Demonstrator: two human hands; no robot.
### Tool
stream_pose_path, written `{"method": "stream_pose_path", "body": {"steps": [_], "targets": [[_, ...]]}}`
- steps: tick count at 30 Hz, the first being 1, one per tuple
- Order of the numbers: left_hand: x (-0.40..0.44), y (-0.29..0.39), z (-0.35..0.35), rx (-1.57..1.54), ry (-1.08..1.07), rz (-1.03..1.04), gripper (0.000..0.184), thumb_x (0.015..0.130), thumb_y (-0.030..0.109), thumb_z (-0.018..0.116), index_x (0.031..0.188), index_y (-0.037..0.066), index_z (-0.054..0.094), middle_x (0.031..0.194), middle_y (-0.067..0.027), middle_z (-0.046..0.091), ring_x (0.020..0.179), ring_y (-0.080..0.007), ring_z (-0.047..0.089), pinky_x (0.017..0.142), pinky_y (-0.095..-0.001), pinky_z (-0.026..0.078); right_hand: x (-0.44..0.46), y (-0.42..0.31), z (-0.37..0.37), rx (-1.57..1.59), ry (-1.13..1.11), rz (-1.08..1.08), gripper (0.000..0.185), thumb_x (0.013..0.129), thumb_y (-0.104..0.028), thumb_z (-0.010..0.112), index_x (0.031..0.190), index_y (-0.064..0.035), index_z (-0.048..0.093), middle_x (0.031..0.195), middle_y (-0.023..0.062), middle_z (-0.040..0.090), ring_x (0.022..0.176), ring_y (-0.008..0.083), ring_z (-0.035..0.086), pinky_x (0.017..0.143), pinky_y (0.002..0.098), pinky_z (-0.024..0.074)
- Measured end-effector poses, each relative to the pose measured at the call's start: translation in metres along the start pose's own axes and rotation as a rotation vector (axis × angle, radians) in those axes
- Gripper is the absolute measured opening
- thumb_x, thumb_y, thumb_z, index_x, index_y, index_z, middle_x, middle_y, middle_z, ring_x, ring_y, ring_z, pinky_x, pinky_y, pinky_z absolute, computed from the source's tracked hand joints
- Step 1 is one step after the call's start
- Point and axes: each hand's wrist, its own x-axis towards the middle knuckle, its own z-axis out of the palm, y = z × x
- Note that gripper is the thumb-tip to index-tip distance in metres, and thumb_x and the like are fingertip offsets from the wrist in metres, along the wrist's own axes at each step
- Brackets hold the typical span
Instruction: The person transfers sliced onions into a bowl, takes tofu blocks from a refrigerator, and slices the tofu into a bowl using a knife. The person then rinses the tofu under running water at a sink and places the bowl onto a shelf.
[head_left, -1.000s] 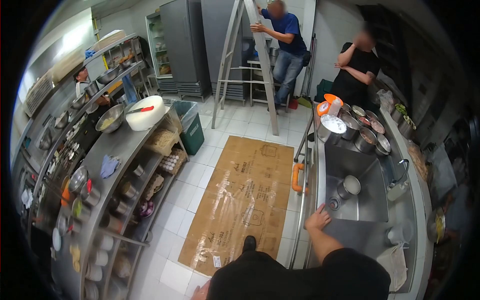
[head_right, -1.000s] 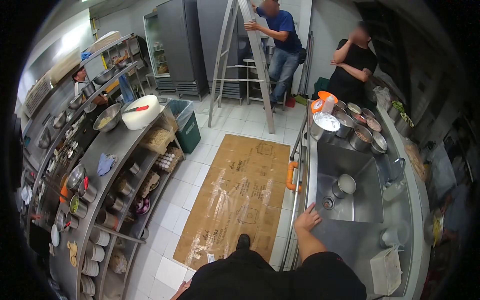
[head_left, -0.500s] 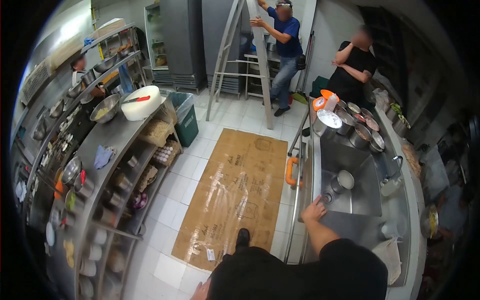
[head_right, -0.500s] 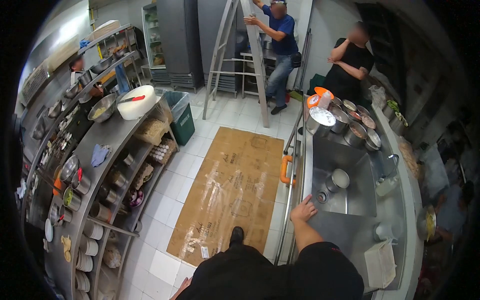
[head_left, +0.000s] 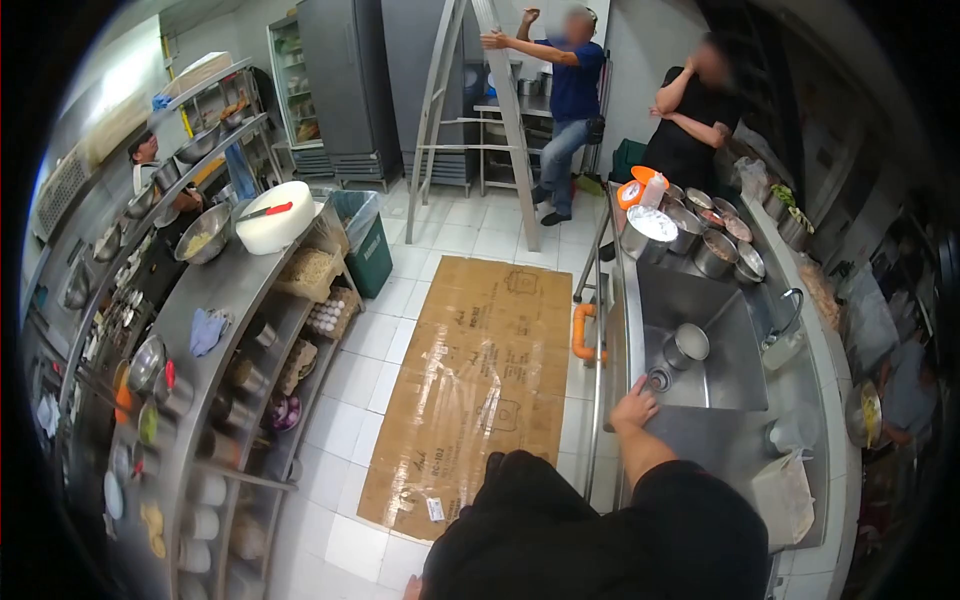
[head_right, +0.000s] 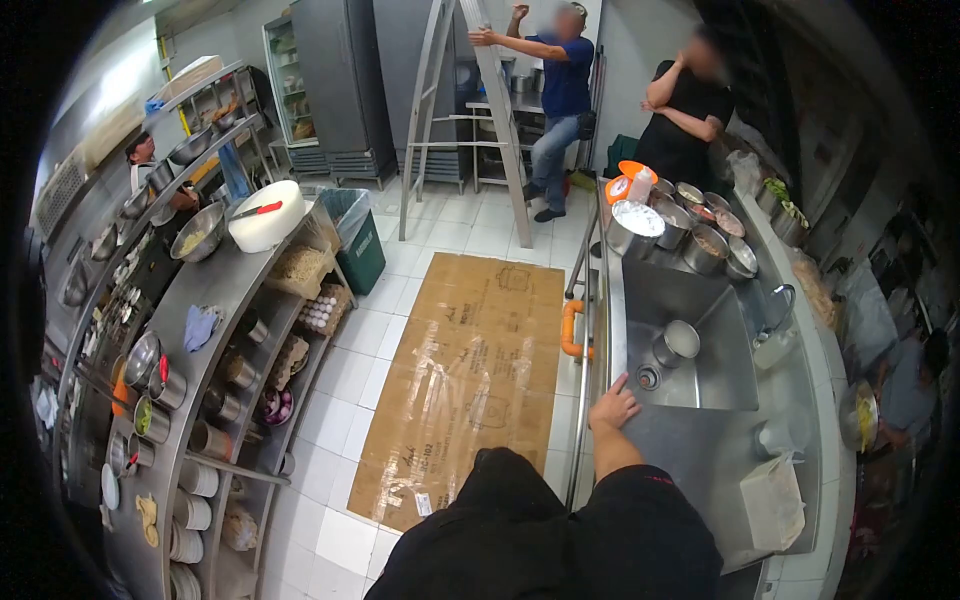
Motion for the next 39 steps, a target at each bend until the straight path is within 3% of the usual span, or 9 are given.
{"method": "stream_pose_path", "body": {"steps": [9, 12, 18, 24, 30, 33, 36, 39], "targets": [[-0.006, -0.003, 0.004, -0.005, 0.006, -0.032, 0.053, 0.104, 0.042, 0.038, 0.147, 0.012, 0.038, 0.14, -0.0154, 0.052, 0.129, -0.0344, 0.052, 0.109, -0.0478, 0.039, -0.001, 0.001, -0.005, 0.006, -0.026, -0.032, 0.106, 0.081, -0.023, 0.075, 0.162, -0.0118, 0.009, 0.128, 0.0192, 0.052, 0.124, 0.0338, 0.049, 0.116, 0.0568, 0.021], [-0.004, -0.003, 0.01, -0.01, 0.02, -0.026, 0.052, 0.104, 0.042, 0.038, 0.146, 0.012, 0.039, 0.139, -0.0154, 0.053, 0.129, -0.0343, 0.052, 0.109, -0.0474, 0.039, -0.008, -0.002, -0.021, -0.019, -0.033, -0.032, 0.093, 0.085, -0.021, 0.069, 0.162, -0.0152, 0.016, 0.127, 0.0187, 0.053, 0.122, 0.0343, 0.05, 0.115, 0.0573, 0.0225], [-0.005, -0.003, 0.018, -0.011, 0.033, -0.019, 0.051, 0.104, 0.042, 0.037, 0.145, 0.011, 0.041, 0.138, -0.0154, 0.054, 0.128, -0.034, 0.053, 0.11, -0.0464, 0.039, -0.004, 0.001, -0.008, 0.003, 0.011, -0.039, 0.091, 0.086, -0.022, 0.067, 0.162, -0.0156, 0.016, 0.128, 0.019, 0.052, 0.121, 0.0333, 0.05, 0.112, 0.0556, 0.0254], [-0.004, -0.003, 0.02, -0.006, 0.035, -0.023, 0.05, 0.105, 0.042, 0.037, 0.143, 0.011, 0.042, 0.137, -0.0154, 0.055, 0.128, -0.0337, 0.053, 0.11, -0.0455, 0.039, 0.001, -0.002, -0.017, -0.084, -0.081, -0.022, 0.088, 0.089, -0.022, 0.064, 0.162, -0.0173, 0.015, 0.128, 0.0189, 0.052, 0.119, 0.0326, 0.05, 0.11, 0.0541, 0.0285], [-0.002, -0.003, 0.021, -0.002, 0.039, -0.033, 0.049, 0.105, 0.042, 0.036, 0.142, 0.01, 0.044, 0.135, -0.0155, 0.056, 0.127, -0.0334, 0.053, 0.11, -0.0445, 0.039, 0.012, -0.001, 0.012, -0.036, 0.046, -0.01, 0.086, 0.09, -0.022, 0.062, 0.163, -0.0194, 0.016, 0.124, 0.0197, 0.055, 0.116, 0.0334, 0.052, 0.109, 0.0538, 0.029], [-0.001, -0.004, 0.021, -0.002, 0.037, -0.032, 0.049, 0.105, 0.041, 0.036, 0.141, 0.01, 0.045, 0.135, -0.0155, 0.056, 0.127, -0.0333, 0.053, 0.11, -0.0441, 0.039, 0.01, 0.0, 0.008, -0.038, 0.028, -0.026, 0.087, 0.09, -0.022, 0.063, 0.163, -0.0195, 0.016, 0.123, 0.0195, 0.055, 0.116, 0.0343, 0.053, 0.11, 0.0544, 0.0286], [0.001, -0.005, 0.022, -0.004, 0.035, -0.031, 0.049, 0.105, 0.041, 0.035, 0.14, 0.01, 0.046, 0.134, -0.0155, 0.057, 0.127, -0.0331, 0.053, 0.11, -0.0436, 0.039, 0.003, -0.004, -0.014, -0.022, -0.043, -0.037, 0.077, 0.096, -0.022, 0.054, 0.162, -0.0165, 0.014, 0.124, 0.021, 0.055, 0.122, 0.0367, 0.051, 0.116, 0.061, 0.021], [0.003, -0.006, 0.023, -0.005, 0.038, -0.029, 0.048, 0.105, 0.041, 0.035, 0.14, 0.009, 0.047, 0.133, -0.0155, 0.057, 0.126, -0.033, 0.054, 0.11, -0.0431, 0.039, 0.001, -0.005, -0.018, -0.028, -0.049, -0.041, 0.081, 0.095, -0.023, 0.056, 0.163, -0.0167, 0.013, 0.125, 0.0219, 0.055, 0.122, 0.0375, 0.051, 0.117, 0.061, 0.0197]]}}
